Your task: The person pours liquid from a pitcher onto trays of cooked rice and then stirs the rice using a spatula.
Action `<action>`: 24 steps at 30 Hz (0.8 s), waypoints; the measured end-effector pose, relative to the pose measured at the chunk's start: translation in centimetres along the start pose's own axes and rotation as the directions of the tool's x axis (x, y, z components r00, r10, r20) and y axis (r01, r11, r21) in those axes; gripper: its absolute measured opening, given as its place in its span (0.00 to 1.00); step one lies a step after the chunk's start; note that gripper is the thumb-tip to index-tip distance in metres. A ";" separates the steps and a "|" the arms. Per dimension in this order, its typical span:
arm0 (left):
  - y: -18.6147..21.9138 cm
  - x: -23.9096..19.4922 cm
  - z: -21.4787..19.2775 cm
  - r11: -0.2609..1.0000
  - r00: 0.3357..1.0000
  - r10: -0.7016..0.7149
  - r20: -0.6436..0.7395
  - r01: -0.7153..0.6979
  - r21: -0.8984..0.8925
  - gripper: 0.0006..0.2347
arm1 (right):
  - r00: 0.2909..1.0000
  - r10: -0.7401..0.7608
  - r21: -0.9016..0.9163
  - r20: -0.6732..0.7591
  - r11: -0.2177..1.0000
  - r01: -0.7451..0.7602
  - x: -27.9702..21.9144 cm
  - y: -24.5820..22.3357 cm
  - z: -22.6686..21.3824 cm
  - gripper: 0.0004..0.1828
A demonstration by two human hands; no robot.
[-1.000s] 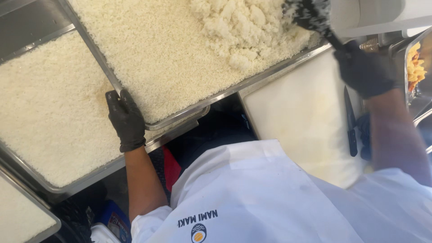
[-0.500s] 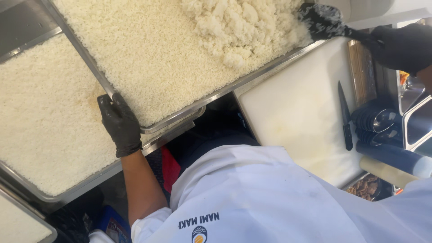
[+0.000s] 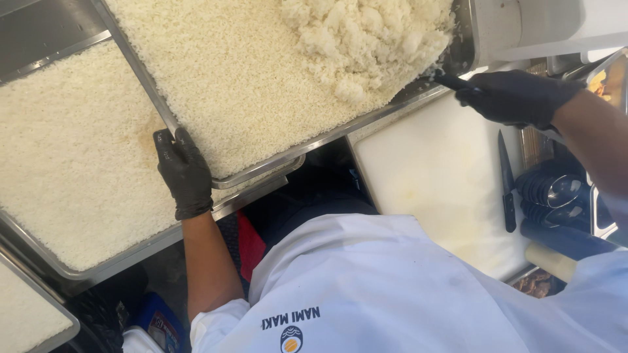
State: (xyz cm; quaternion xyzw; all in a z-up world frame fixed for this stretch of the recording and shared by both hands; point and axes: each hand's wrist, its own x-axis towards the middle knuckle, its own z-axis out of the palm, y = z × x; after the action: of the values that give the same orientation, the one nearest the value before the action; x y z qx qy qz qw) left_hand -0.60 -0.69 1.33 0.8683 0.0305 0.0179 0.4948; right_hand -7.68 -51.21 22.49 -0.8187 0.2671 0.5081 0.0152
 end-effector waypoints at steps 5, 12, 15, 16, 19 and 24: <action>-0.1 0.0 0.0 0.999 0.999 -0.035 0.001 0.035 -0.003 0.07 | 0.992 0.001 0.376 0.122 0.925 -0.047 -3.2 -3.1 -2.7 0.21; 0.3 0.1 0.2 0.996 0.997 -0.082 0.009 0.082 -0.034 0.07 | 0.942 -0.205 0.783 0.265 0.616 -0.086 -0.8 0.2 -3.1 0.23; 0.8 0.1 -0.1 0.995 0.996 -0.092 0.022 0.092 -0.026 0.07 | 0.891 -0.416 0.913 0.182 0.408 0.004 0.8 2.9 -2.3 0.21; 1.0 0.1 -0.1 0.995 0.996 -0.091 0.016 0.092 -0.027 0.07 | 0.890 -0.419 0.912 0.180 0.411 0.010 1.4 3.7 -2.0 0.21; 1.4 0.1 -0.3 0.996 0.996 -0.091 0.016 0.091 0.006 0.07 | 0.876 -0.472 0.950 0.097 0.307 0.060 3.9 5.8 0.0 0.26; 1.9 0.2 -0.4 0.994 0.993 -0.109 0.046 0.110 -0.023 0.08 | 0.507 -0.859 0.957 -0.068 -0.200 -0.212 6.8 6.8 3.8 0.26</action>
State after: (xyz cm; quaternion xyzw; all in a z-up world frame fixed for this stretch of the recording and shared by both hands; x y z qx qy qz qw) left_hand -0.40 -1.24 3.17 0.8590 0.0668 -0.0284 0.5068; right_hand -11.59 -58.73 16.58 -0.2960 0.2256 0.3745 0.8492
